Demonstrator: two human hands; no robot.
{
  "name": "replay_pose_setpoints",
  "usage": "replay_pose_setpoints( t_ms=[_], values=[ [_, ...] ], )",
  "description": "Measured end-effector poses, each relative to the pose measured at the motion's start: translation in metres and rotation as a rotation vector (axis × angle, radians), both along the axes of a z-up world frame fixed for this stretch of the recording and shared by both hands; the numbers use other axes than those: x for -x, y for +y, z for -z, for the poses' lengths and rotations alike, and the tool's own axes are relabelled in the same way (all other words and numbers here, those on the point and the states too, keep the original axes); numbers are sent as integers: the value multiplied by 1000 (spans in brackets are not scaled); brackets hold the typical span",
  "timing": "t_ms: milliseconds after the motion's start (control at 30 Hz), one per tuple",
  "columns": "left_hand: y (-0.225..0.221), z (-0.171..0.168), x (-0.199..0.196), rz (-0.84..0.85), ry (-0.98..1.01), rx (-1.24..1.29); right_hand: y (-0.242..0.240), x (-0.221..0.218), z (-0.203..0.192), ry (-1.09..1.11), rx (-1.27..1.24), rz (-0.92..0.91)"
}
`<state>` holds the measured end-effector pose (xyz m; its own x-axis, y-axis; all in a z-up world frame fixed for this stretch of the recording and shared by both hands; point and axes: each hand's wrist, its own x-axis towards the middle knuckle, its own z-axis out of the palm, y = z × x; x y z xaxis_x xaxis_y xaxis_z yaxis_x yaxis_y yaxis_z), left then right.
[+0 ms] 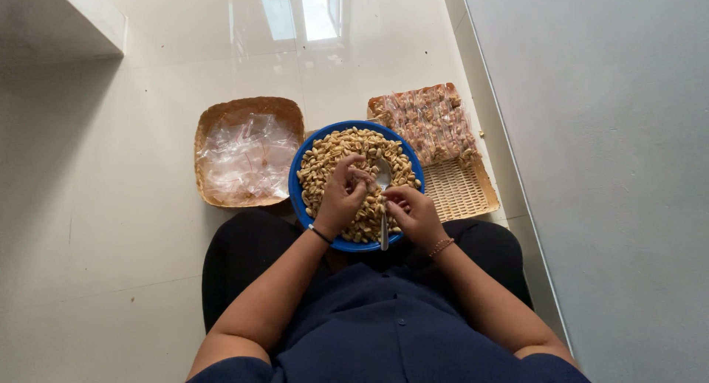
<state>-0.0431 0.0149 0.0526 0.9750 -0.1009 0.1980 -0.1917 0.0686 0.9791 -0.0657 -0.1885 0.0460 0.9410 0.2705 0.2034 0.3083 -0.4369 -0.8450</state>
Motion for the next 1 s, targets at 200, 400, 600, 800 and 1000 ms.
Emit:
replay_pose_setpoints(
  t_ms=[200, 400, 600, 800, 1000],
  values=[
    [-5, 17, 9, -87, 81, -147, 26, -13, 21, 272, -277, 99],
    [-3, 26, 15, -70, 147, -91, 21, -11, 43, 313, -413, 111],
    [-10, 32, 17, -33, 211, 16, 19, -7, 49, 348, -560, 138],
    [-8, 43, 18, -43, 250, 27, 18, -2, 53, 359, -554, 100],
    [-4, 42, 16, -63, 226, -60, 14, -8, 56, 349, -504, 88]
  ],
)
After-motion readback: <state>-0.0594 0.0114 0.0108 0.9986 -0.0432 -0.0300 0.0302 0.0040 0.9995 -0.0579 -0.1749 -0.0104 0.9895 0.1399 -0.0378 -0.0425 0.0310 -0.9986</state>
